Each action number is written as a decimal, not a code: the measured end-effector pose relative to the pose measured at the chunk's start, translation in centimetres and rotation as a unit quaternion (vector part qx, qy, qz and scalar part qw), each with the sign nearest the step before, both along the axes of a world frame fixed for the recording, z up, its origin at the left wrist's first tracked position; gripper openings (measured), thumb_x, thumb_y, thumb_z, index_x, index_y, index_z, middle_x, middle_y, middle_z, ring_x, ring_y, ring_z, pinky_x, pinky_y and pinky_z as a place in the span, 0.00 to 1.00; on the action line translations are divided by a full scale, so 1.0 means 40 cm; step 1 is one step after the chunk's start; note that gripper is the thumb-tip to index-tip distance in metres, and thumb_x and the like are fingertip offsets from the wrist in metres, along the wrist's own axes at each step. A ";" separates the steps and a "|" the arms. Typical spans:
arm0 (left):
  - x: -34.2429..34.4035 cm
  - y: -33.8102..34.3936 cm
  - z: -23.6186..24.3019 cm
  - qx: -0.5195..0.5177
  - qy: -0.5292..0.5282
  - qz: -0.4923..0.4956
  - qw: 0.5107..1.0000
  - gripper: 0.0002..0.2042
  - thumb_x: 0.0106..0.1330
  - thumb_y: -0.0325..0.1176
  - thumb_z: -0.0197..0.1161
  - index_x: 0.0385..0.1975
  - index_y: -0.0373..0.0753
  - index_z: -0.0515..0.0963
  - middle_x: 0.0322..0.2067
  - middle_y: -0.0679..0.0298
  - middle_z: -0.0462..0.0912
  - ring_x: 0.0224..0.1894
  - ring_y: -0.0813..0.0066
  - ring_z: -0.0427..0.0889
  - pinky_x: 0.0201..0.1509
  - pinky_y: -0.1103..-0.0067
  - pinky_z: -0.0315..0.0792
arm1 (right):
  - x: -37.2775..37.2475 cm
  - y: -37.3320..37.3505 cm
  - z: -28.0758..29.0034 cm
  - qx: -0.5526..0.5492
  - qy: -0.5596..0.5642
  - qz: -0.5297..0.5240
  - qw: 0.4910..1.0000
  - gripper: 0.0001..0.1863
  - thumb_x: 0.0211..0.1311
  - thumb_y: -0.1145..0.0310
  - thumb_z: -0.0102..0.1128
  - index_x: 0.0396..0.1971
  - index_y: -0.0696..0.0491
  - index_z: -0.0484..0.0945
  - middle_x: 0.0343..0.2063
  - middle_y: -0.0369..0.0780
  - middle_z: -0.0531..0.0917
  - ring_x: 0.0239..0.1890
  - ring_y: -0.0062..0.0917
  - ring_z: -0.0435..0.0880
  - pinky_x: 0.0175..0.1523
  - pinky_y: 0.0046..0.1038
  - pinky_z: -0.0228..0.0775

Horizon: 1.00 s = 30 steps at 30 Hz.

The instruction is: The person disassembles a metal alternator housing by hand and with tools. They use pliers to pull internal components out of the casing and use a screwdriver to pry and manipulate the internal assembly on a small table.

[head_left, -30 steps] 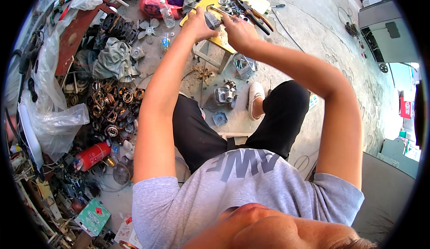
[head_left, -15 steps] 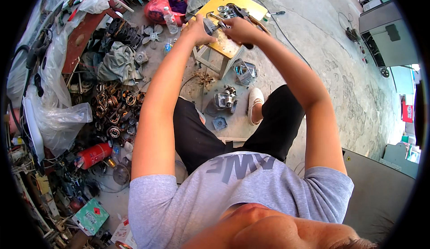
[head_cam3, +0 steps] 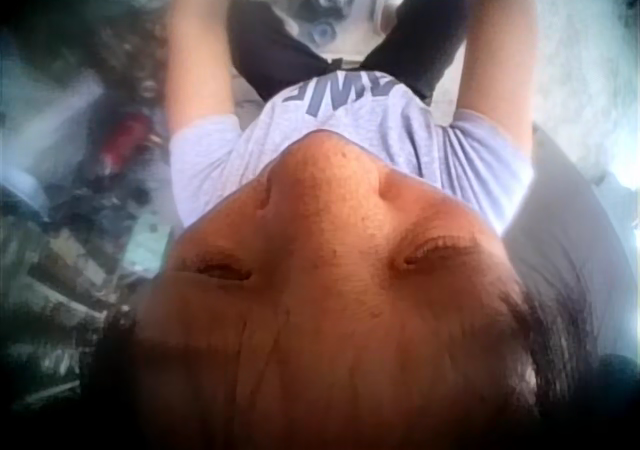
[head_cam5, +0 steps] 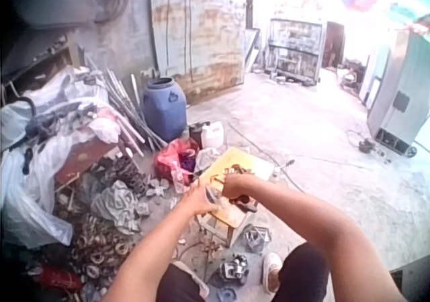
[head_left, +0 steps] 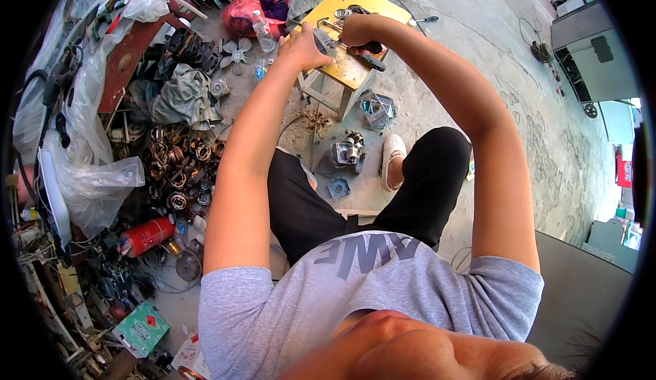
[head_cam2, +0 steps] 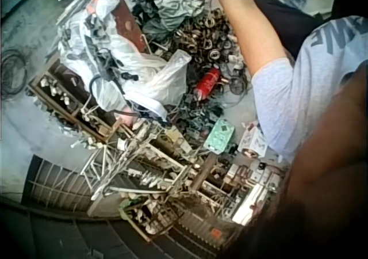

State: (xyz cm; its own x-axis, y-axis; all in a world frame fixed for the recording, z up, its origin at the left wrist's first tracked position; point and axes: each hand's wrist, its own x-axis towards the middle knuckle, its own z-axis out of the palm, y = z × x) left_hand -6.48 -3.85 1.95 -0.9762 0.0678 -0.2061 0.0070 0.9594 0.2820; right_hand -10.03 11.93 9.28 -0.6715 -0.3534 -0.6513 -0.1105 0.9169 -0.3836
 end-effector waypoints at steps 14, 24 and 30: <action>-0.006 0.003 -0.001 -0.002 -0.002 -0.001 1.000 0.56 0.39 0.59 0.74 0.65 0.37 0.52 0.60 0.41 0.67 0.62 0.51 0.72 0.71 0.60 0.52 | -0.058 -0.048 0.002 0.041 -0.110 -0.134 0.984 0.05 0.61 0.74 0.52 0.26 0.56 0.76 0.22 0.37 0.84 0.17 0.20 0.81 0.20 0.22 0.75; 0.002 0.006 -0.001 -0.011 0.014 0.001 1.000 0.54 0.39 0.57 0.75 0.64 0.34 0.54 0.58 0.39 0.70 0.61 0.51 0.73 0.68 0.66 0.58 | 0.068 0.025 -0.097 -0.025 0.236 0.019 0.971 0.14 0.52 0.65 0.61 0.36 0.59 0.83 0.27 0.53 0.84 0.28 0.46 0.85 0.34 0.44 0.76; 0.005 0.010 0.012 0.000 0.017 -0.001 1.000 0.54 0.38 0.59 0.75 0.62 0.34 0.55 0.56 0.40 0.71 0.60 0.45 0.72 0.65 0.64 0.64 | 0.234 0.048 -0.266 -0.220 0.430 -0.158 0.861 0.25 0.66 0.66 0.54 0.64 0.46 0.67 0.30 0.50 0.83 0.31 0.46 0.83 0.35 0.43 0.74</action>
